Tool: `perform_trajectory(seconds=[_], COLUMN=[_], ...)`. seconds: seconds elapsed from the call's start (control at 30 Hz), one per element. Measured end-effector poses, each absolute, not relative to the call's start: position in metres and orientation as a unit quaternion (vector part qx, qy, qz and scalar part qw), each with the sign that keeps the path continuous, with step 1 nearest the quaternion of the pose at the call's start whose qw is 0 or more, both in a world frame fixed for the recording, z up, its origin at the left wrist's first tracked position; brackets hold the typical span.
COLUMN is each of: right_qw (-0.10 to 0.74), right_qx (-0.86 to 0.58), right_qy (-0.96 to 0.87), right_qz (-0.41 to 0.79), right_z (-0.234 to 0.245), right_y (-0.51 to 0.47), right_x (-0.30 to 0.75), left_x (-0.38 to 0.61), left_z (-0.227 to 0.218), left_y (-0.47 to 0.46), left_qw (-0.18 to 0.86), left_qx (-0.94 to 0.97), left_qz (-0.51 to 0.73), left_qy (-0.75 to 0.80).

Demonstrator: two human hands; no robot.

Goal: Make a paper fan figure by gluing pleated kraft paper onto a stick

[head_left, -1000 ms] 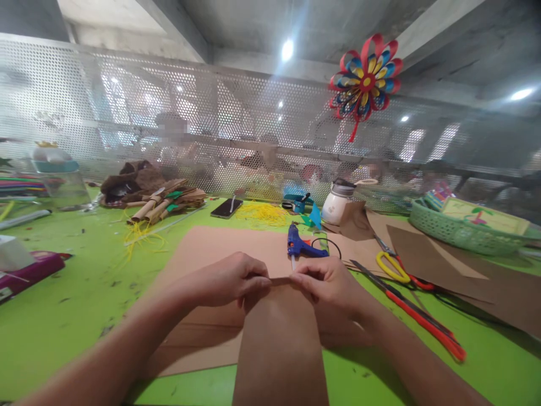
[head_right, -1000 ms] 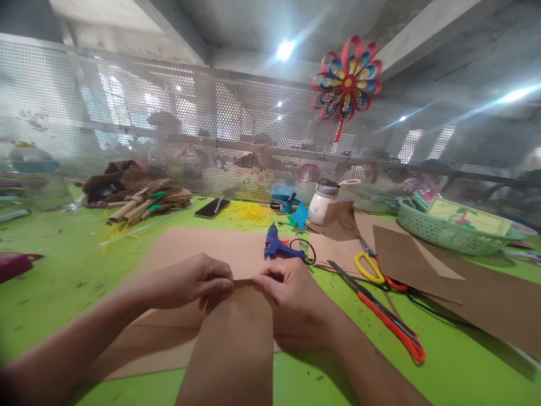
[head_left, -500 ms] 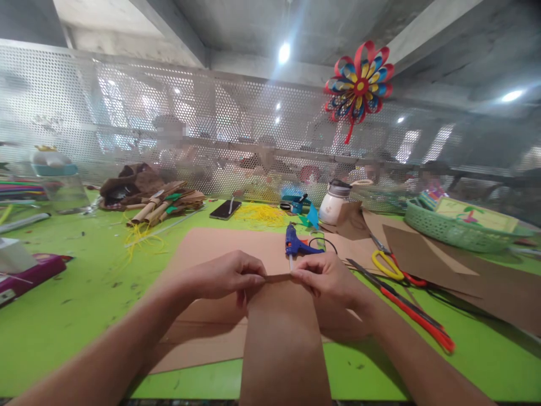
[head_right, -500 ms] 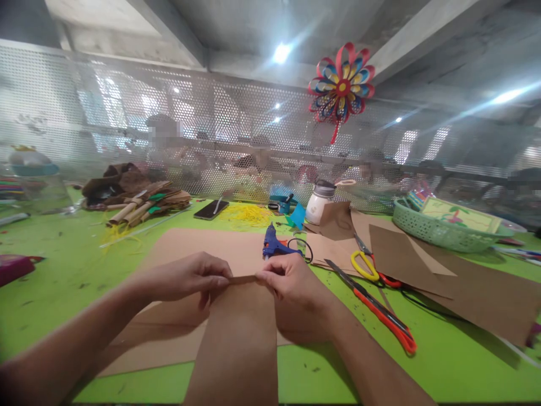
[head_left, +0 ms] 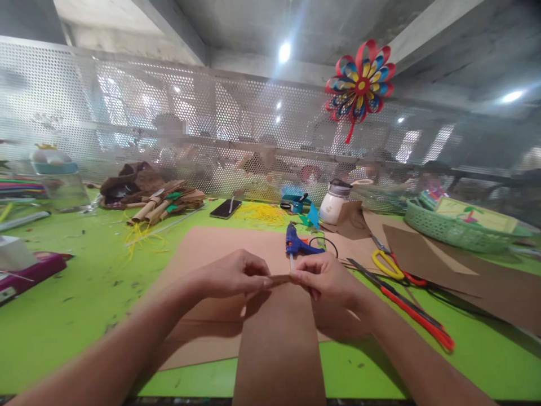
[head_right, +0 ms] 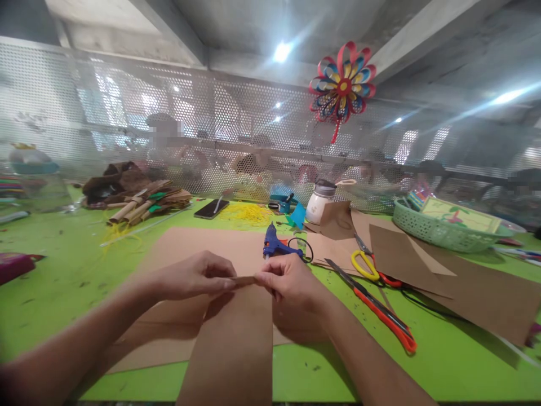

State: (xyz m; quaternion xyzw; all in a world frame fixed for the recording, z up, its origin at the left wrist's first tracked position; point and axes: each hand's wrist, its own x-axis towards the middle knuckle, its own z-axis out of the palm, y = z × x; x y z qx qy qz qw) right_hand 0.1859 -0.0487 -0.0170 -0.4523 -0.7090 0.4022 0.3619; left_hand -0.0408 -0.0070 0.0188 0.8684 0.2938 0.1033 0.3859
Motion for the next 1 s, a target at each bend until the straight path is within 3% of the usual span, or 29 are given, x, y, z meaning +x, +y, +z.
perform_trajectory(seconds=[0.33,0.63,0.83,1.0], right_qw=[0.354,0.348,0.364,0.328], right_qx=[-0.447,-0.470,-0.461,-0.450], right_qy=[-0.781,-0.732,-0.729,-0.737], right_qz=[0.256,0.348,0.351,0.383], right_z=[-0.010,-0.011,-0.010,-0.009], right_y=[-0.065,-0.057,-0.058,-0.053], right_x=[0.166,0.179,0.180,0.188], left_x=[-0.033,-0.037,-0.043,-0.051], left_z=[0.011,0.018,0.014,0.011], left_y=[-0.011,-0.010,-0.003,0.006], left_qw=[0.355,0.314,0.425,0.440], left_qx=[0.882,0.908,0.858,0.852], left_qz=[0.107,0.101,0.087,0.083], left_qy=[0.291,0.258,0.274,0.272])
